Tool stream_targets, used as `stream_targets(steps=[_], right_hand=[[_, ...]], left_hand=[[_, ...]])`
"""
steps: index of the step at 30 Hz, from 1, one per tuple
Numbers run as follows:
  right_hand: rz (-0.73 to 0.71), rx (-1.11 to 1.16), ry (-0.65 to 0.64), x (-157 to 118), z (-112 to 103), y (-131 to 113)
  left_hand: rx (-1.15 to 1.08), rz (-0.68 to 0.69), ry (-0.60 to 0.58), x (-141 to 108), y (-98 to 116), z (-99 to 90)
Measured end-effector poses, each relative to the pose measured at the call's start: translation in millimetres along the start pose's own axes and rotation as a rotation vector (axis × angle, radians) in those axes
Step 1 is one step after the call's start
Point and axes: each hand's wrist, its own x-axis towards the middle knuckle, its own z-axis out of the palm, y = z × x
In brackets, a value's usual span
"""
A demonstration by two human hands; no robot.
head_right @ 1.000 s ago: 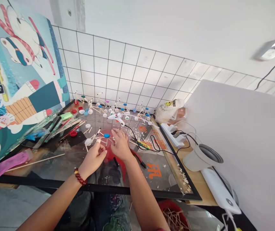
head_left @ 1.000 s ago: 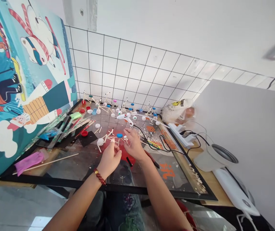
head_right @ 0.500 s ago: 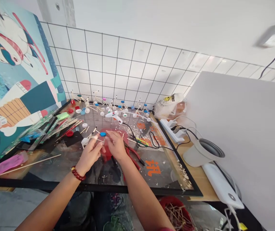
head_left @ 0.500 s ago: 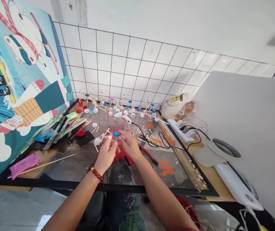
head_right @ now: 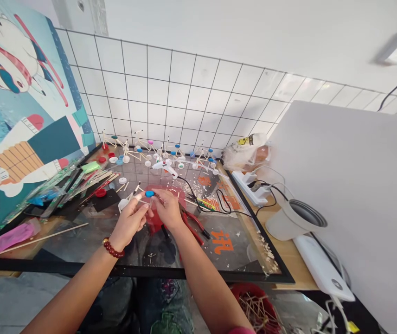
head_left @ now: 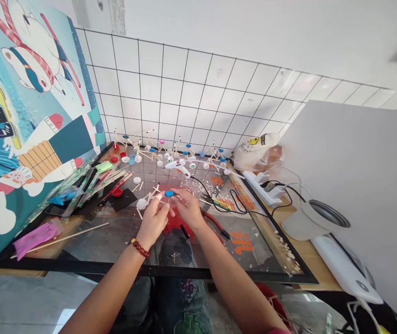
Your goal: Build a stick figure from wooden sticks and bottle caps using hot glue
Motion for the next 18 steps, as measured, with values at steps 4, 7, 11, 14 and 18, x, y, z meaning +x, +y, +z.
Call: stream_targets(steps=[4, 7, 11, 14, 18], right_hand=[[0.017, 0.018, 0.004, 0.1, 0.1, -0.2], [0.02, 0.03, 0.003, -0.1, 0.2, -0.2], [0.023, 0.034, 0.017, -0.3, 0.3, -0.3], [0.032, 0.043, 0.027, -0.1, 0.4, -0.1], [0.048, 0.052, 0.033, 0.2, -0.2, -0.3]], left_hand=[[-0.067, -0.033, 0.029, 3.0, -0.5, 1.1], [-0.073, -0.044, 0.012, 5.0, -2.0, 0.8], [-0.058, -0.05, -0.006, 3.6, -2.2, 0.7], [-0.029, -0.063, 0.0, 2.2, -2.1, 1.7], [0.049, -0.026, -0.002, 5.1, -4.7, 3.3]])
